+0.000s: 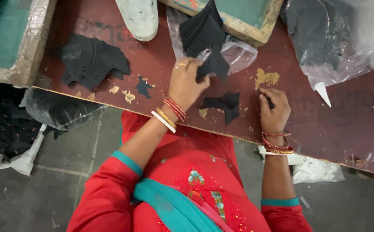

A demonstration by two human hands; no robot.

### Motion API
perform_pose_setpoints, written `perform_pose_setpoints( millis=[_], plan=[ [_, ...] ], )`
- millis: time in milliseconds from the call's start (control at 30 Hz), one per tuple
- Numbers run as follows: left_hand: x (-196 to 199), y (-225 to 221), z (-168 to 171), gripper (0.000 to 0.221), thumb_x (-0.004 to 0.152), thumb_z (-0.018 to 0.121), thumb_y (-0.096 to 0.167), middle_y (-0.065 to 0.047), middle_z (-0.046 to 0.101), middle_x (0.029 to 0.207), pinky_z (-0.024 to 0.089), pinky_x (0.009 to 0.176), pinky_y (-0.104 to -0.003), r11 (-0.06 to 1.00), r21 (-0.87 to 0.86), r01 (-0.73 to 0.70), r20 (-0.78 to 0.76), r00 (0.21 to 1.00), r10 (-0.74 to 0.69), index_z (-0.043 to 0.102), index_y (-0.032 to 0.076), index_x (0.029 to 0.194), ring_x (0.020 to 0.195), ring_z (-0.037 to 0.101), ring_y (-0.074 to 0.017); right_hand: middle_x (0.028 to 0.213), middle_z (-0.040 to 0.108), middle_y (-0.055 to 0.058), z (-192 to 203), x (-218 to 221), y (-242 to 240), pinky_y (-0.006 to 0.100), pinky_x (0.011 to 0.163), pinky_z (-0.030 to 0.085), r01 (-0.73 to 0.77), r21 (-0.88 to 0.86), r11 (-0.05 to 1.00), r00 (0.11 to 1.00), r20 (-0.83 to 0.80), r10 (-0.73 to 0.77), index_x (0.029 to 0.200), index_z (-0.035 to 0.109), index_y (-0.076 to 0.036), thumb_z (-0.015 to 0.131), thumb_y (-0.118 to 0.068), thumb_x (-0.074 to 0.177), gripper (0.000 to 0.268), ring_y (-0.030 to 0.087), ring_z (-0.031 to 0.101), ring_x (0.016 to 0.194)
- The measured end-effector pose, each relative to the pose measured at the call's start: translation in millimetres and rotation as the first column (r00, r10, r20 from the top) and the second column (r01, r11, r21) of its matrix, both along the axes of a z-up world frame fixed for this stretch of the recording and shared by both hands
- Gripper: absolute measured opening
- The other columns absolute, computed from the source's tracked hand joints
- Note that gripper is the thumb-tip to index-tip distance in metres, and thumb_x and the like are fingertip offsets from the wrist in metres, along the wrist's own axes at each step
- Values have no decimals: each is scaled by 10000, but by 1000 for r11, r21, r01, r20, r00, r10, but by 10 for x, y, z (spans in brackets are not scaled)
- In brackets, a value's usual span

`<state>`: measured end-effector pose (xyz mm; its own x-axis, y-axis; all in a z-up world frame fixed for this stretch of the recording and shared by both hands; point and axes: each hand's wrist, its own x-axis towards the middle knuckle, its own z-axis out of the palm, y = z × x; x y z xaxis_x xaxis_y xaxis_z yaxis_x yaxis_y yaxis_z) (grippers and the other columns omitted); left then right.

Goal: The recorder is sorting and stacking black fabric pieces on a workbench in a print shop production area.

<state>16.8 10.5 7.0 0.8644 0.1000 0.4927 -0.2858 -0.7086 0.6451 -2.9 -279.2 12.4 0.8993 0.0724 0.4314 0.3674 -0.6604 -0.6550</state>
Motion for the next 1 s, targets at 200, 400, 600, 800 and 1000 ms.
perform_pose_setpoints(
  millis=[200,400,600,800,1000],
  plan=[
    [-43,37,88,418,774,855,216,-177,645,1148,517,976,-448,989,-144,-41,4,999,42,688,17,1101,1104,613,-376,1103,698,159,-2,-22,-5,373,919,537,11,-4,1000,1000,8,-11,1138,748,-14,730,0,972,168,293,689,1035],
    [-233,-84,233,400,777,847,207,-161,650,1140,534,952,-436,978,-206,-37,-5,999,36,694,31,1102,1089,624,-356,1094,699,155,-12,-9,-12,371,906,537,10,-21,1000,1000,12,-10,1145,755,-25,743,-8,974,173,289,691,1032],
    [-128,36,319,381,812,838,194,-148,648,1111,547,933,-407,939,-317,-137,-1,990,144,680,23,1113,1036,658,-331,1116,697,154,-1,-24,0,364,900,539,20,1,1000,1000,10,-20,1153,755,-27,744,2,969,187,281,690,1029],
    [-361,-134,85,404,810,854,248,-166,680,1146,527,988,-441,969,-197,152,-131,975,-180,704,32,1117,1091,652,-356,1121,707,147,-24,-30,-23,366,921,540,20,8,1000,1000,9,-20,1147,751,-24,740,-6,983,165,281,695,1043],
    [-451,-288,-47,643,708,780,215,-201,677,1176,484,1007,-500,937,164,308,-90,951,-297,617,-46,1273,1123,639,-383,1102,699,165,13,-50,-11,374,911,536,17,-7,1000,1000,4,-17,1131,756,-18,737,-11,969,163,298,687,1032]
  ],
)
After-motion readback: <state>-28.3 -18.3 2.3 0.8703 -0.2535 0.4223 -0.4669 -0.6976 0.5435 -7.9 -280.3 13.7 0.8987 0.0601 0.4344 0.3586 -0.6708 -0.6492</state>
